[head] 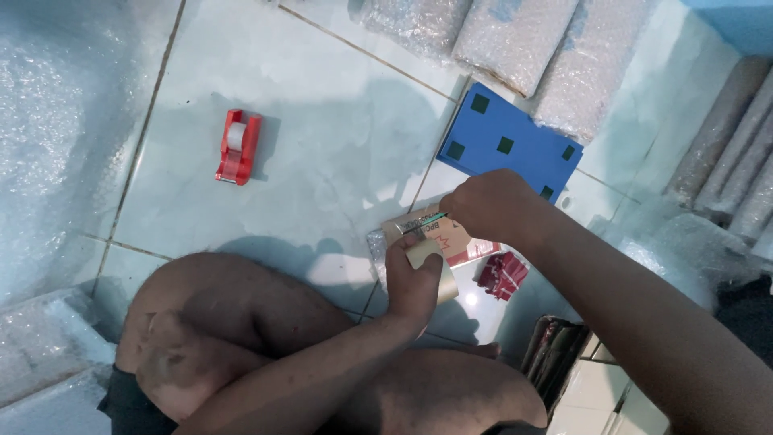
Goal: Wrapping a small item in bubble wrap and securing it inside a cardboard sleeve with tape.
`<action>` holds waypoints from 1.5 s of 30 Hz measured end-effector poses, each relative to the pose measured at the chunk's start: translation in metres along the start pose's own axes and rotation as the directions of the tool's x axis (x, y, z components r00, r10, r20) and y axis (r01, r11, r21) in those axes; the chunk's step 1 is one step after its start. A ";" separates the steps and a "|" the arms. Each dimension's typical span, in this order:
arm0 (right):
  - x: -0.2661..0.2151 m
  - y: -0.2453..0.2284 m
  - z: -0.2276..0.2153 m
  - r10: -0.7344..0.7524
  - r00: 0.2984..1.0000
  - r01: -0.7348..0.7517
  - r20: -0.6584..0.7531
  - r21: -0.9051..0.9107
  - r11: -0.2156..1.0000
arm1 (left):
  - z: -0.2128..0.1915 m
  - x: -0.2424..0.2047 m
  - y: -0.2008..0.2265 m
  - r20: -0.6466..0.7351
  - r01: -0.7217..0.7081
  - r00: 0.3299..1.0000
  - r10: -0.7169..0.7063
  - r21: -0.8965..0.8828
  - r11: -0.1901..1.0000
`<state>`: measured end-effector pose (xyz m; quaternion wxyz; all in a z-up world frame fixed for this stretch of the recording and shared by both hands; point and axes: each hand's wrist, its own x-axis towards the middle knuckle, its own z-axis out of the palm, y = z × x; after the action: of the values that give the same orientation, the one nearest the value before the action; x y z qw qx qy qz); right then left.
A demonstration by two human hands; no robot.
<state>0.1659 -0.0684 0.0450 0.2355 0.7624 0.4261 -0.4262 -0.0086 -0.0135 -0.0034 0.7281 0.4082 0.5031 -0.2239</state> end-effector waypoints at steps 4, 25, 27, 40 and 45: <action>-0.001 0.000 -0.003 0.006 1.000 -0.006 -0.007 -0.016 1.000 | -0.003 0.001 -0.001 0.002 -0.012 1.000 0.012 0.007 1.000; -0.003 0.001 0.000 -0.008 1.000 0.008 0.022 -0.038 0.999 | -0.002 0.012 -0.009 0.004 0.032 0.999 -0.032 0.024 0.999; -0.006 0.002 0.002 0.021 1.000 -0.021 0.022 -0.021 1.000 | -0.003 0.017 -0.011 0.005 0.014 1.000 -0.015 0.069 0.997; 0.003 0.008 0.025 -0.021 1.000 0.022 0.009 -0.125 0.992 | -0.005 0.008 -0.005 0.017 -0.037 0.999 0.035 0.127 0.991; -0.007 0.006 0.017 0.079 0.996 -0.081 -0.030 -0.074 0.994 | -0.003 -0.002 0.003 0.021 -0.022 1.000 0.020 0.068 0.997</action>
<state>0.1618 -0.0867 0.0416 0.2752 0.7751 0.4143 -0.3897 -0.0088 -0.0098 -0.0008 0.7211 0.4357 0.4835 -0.2374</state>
